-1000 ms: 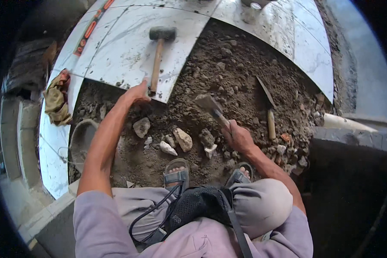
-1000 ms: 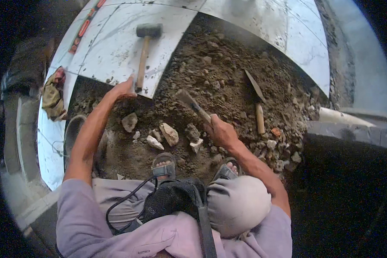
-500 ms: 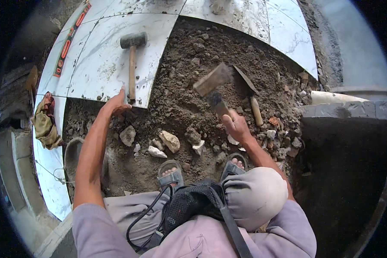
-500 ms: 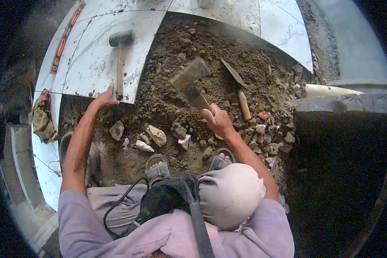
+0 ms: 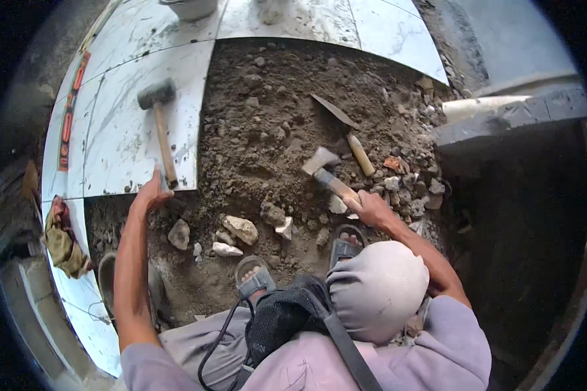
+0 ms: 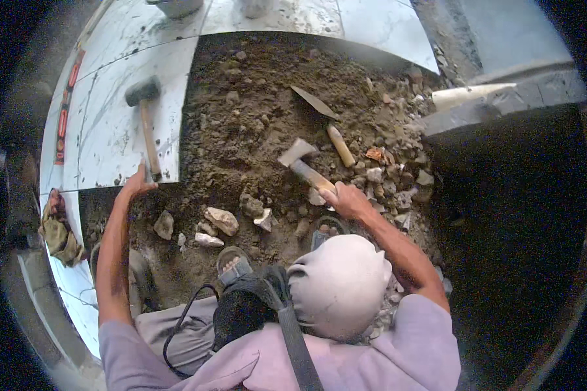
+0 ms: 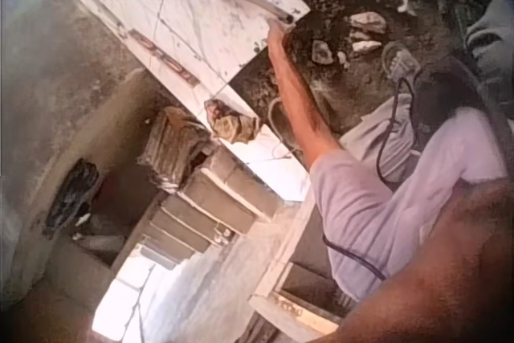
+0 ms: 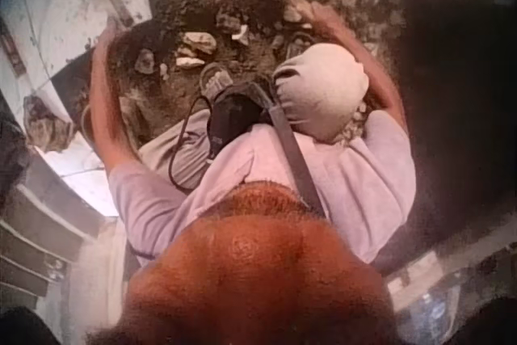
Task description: The person uses a small axe and a trowel to break apart and clear stones and dirt from a section of a floor. They use their hands to move pieces of rubble into a nearby hole in the ground.
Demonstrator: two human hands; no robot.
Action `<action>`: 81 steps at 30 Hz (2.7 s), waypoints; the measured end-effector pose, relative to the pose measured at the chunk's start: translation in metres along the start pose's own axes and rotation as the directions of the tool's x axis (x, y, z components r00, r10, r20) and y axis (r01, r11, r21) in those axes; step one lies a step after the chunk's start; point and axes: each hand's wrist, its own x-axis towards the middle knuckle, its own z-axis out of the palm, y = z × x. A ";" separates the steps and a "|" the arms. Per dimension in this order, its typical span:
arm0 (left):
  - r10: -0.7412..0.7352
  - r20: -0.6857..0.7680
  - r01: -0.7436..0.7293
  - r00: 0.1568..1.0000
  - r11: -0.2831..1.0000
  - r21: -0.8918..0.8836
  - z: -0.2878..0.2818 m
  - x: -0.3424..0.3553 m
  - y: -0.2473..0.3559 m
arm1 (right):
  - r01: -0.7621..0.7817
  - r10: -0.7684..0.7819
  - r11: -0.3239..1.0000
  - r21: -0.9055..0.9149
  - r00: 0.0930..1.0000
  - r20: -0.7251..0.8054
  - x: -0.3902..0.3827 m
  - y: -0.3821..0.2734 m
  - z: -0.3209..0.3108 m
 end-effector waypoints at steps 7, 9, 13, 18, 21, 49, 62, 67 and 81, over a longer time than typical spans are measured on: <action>0.089 0.001 -0.089 0.996 0.996 -0.024 0.006 0.016 -0.015 | -0.119 0.119 0.991 -0.056 0.993 -0.003 -0.010 0.032 -0.005; 0.131 -0.078 -0.131 0.988 0.991 0.010 0.004 0.013 -0.011 | -0.105 0.103 0.994 -0.030 0.992 -0.070 -0.011 0.039 -0.004; -0.015 -0.062 -0.001 0.998 0.968 -0.252 0.006 -0.004 -0.003 | -0.123 0.123 0.989 -0.086 0.992 0.001 -0.014 0.055 0.002; -0.139 0.113 0.176 0.984 0.873 -0.456 0.004 0.007 0.004 | -0.210 0.210 0.978 -0.002 0.978 0.009 -0.015 0.047 -0.002; -0.009 0.041 0.013 0.999 0.994 -0.112 0.003 -0.001 0.003 | 0.005 -0.002 1.000 0.027 0.992 -0.126 0.002 0.005 -0.029; -0.078 0.020 0.080 0.997 0.985 -0.152 0.014 0.000 -0.006 | 0.519 -0.396 0.854 0.045 0.702 -0.592 0.242 -0.209 -0.116; -0.100 0.042 0.100 0.994 0.995 0.004 -0.007 -0.016 0.024 | 0.349 -0.261 0.933 0.083 0.820 -0.510 0.263 -0.198 -0.091; -0.153 0.068 0.164 0.986 0.963 -0.212 -0.014 -0.020 0.031 | 0.094 -0.112 0.991 -0.099 0.975 -0.193 0.275 -0.192 -0.086; -0.048 -0.013 0.047 0.999 0.998 -0.035 -0.009 -0.015 0.012 | 0.155 -0.127 0.984 0.086 0.955 -0.267 0.281 -0.179 -0.091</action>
